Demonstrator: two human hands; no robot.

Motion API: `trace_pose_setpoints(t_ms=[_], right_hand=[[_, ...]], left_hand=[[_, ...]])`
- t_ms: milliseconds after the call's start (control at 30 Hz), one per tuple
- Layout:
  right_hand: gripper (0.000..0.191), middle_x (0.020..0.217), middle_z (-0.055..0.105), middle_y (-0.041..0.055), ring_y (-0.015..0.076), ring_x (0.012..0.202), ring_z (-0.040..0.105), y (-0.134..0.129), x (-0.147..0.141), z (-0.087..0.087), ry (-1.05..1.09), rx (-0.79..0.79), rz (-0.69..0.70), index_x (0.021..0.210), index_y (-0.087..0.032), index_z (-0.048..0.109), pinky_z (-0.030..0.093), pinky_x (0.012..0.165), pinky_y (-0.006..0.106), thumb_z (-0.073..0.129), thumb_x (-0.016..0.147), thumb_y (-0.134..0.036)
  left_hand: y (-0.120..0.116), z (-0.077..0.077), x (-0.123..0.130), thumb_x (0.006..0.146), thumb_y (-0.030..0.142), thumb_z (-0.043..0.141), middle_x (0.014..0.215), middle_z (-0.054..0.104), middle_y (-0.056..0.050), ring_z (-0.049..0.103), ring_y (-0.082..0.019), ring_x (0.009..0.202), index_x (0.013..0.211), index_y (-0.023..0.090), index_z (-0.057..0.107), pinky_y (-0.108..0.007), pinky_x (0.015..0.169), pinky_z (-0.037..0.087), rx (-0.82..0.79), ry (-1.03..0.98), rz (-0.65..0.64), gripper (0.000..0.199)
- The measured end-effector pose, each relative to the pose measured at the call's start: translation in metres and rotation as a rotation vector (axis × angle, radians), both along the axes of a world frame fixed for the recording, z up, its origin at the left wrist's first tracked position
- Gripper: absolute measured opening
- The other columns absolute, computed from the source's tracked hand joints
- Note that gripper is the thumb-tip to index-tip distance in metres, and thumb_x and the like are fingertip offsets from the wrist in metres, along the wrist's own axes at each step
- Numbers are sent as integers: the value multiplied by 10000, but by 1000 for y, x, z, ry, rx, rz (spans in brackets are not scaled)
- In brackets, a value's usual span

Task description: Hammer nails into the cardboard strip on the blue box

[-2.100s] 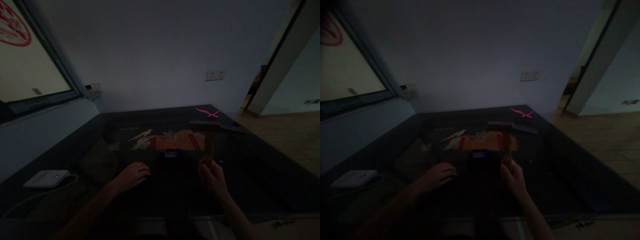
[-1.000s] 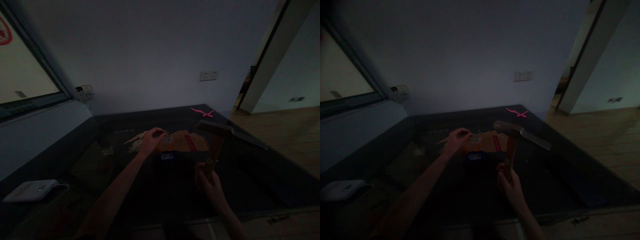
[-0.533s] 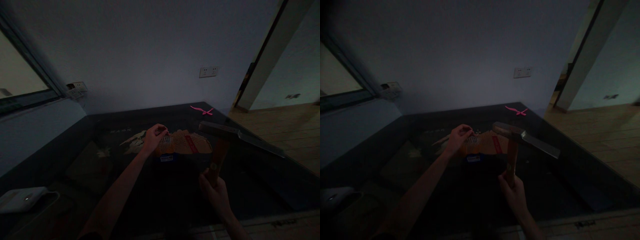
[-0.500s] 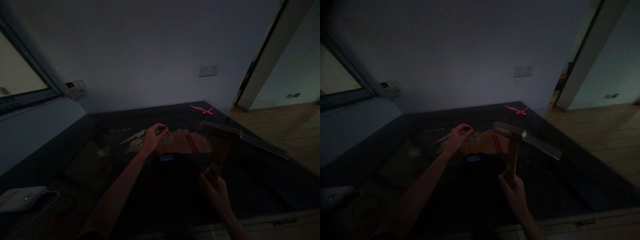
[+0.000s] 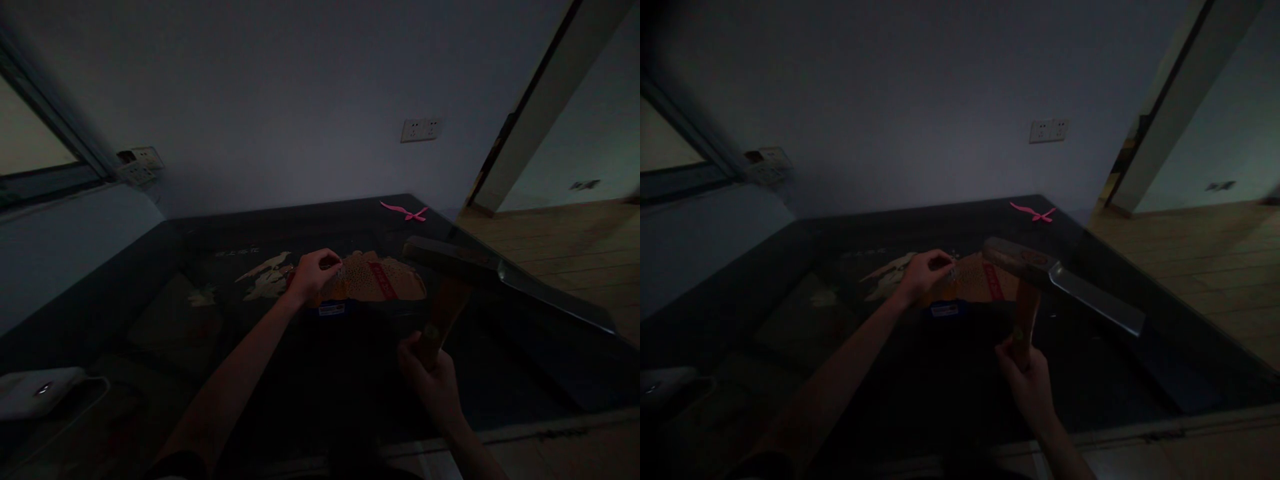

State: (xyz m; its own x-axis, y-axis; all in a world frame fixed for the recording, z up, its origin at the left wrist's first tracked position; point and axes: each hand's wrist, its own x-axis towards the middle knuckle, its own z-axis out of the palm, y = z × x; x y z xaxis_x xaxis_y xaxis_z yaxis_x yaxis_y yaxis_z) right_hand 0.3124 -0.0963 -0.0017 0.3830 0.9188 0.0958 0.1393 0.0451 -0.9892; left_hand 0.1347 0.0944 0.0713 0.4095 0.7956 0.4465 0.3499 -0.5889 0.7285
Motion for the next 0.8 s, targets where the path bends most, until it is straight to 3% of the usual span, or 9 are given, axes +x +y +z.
trace_pose_setpoints(t_ms=[300, 533, 667, 800], right_hand=[[292, 537, 444, -42, 87, 423, 385, 2, 2, -8, -16, 30, 10, 694, -187, 506, 329, 362, 198, 596, 750, -458], [308, 495, 422, -63, 84, 389, 392, 4, -1, 0, -14, 41, 62, 730, -196, 455, 322, 343, 191, 560, 778, -482], [311, 483, 422, -64, 80, 374, 381, 2, 2, 12, -58, 16, 146, 736, -199, 440, 308, 333, 189, 519, 799, -493], [306, 520, 400, -60, 78, 405, 366, 1, 10, 43, -131, -9, 119, 721, -196, 459, 311, 347, 189, 529, 787, -486]], left_hand=[[1, -4, -1, 757, 237, 598, 763, 668, -17, 629, -139, 720, 786, 161, 633, -241, 678, 488, 35, 43, -27, 89], [3, -6, 0, 749, 217, 609, 761, 675, -26, 636, -142, 716, 790, 158, 632, -239, 675, 490, 60, 64, -27, 75], [1, -5, 0, 743, 213, 621, 765, 684, -29, 639, -145, 722, 788, 160, 639, -239, 674, 488, 90, 94, -8, 73], [0, -5, -1, 753, 230, 621, 779, 691, -26, 647, -145, 738, 797, 167, 644, -241, 688, 492, 101, 96, -14, 81]])
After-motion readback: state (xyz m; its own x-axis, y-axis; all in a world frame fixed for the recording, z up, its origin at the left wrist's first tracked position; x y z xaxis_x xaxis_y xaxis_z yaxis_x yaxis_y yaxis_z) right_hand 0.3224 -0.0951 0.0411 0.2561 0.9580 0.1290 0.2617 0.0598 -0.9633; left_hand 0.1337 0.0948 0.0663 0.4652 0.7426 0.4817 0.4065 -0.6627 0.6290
